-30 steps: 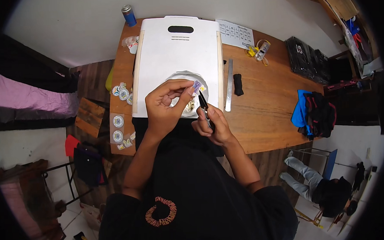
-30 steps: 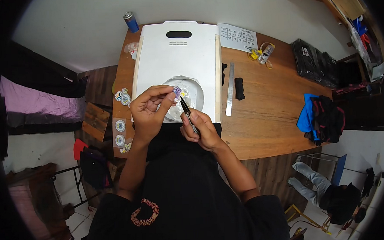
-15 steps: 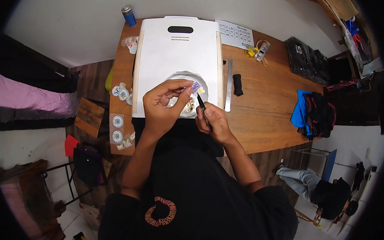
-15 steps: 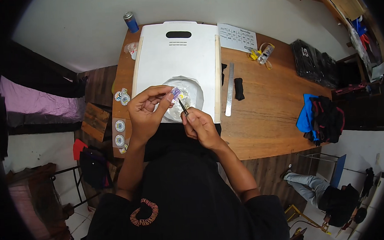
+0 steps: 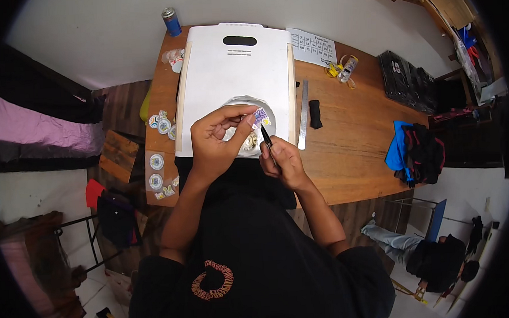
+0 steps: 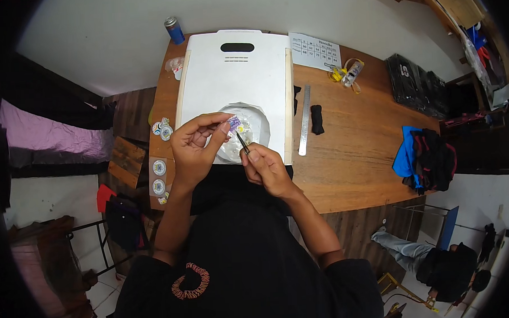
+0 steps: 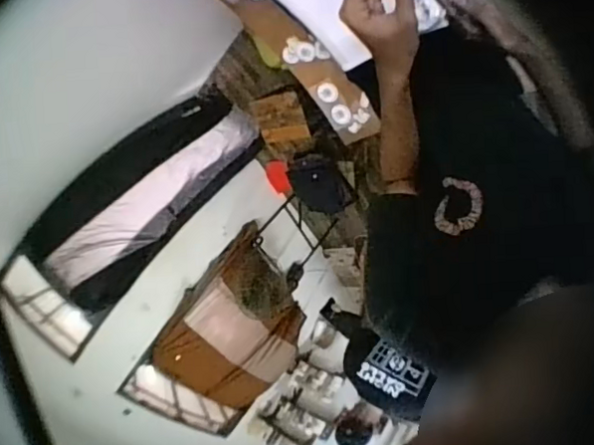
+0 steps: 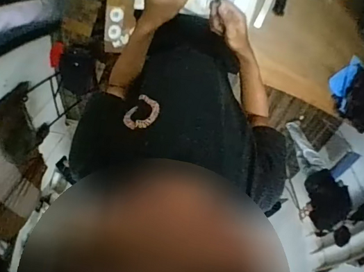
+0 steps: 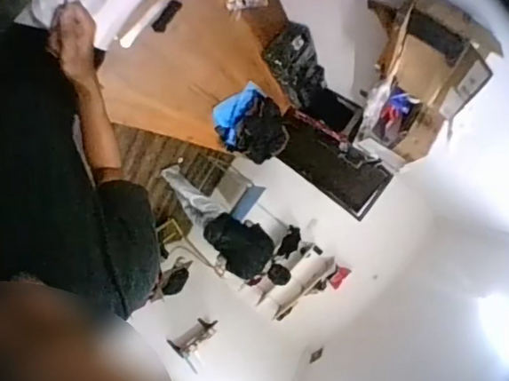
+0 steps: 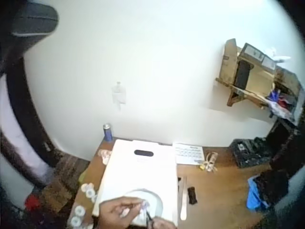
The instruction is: Weeding excess vinyl from a small decal using a metal pick tool on a workbench.
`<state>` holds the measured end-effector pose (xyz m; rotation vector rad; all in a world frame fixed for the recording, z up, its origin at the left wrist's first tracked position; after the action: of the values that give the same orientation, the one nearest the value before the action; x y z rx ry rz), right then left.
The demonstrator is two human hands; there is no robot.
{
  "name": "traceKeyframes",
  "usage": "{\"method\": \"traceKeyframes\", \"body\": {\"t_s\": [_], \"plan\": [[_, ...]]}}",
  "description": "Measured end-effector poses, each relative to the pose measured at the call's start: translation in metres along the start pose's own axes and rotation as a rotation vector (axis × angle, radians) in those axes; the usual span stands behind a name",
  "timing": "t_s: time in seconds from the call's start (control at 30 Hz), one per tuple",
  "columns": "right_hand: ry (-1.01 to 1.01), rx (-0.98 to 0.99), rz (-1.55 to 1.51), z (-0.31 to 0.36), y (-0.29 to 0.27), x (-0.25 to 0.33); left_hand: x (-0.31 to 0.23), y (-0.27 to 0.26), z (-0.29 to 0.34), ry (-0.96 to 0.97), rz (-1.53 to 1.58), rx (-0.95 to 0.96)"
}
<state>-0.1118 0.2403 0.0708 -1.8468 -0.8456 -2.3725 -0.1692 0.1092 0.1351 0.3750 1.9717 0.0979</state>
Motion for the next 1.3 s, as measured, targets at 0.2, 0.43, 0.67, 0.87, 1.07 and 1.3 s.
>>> {"method": "traceKeyframes", "body": {"t_s": [0.2, 0.43, 0.67, 0.87, 1.07, 1.3], "plan": [[0.001, -0.010, 0.011, -0.0007, -0.0002, 0.0014, 0.0004, 0.0000, 0.0000, -0.023, 0.003, -0.011], [0.008, 0.000, -0.012, -0.0002, -0.0003, -0.0008, -0.0007, 0.0019, -0.0007, 0.019, -0.021, 0.023], [0.020, -0.015, 0.000, -0.0001, 0.0006, -0.0013, 0.0003, -0.0007, 0.0016, 0.026, 0.038, -0.037], [-0.022, 0.001, -0.029, -0.0011, 0.0038, 0.0019, -0.0004, 0.0007, 0.0019, 0.036, 0.020, -0.021], [-0.006, -0.036, -0.028, -0.0035, 0.0004, 0.0002, -0.0015, 0.0015, -0.0003, 0.064, 0.031, -0.024], [-0.018, -0.062, -0.017, -0.0020, 0.0025, 0.0034, -0.0015, 0.0021, 0.0020, 0.057, 0.025, -0.024]]}}
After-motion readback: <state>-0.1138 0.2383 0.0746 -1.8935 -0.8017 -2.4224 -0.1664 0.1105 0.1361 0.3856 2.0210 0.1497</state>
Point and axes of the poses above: each hand's wrist, its own z-axis away from the middle knuckle, its own y-axis out of the palm, x = y × z, the point moved 7 cm from there along -z, towards the middle knuckle, and after that the axes turned 12 degrees about y, right-handed, at the moved point
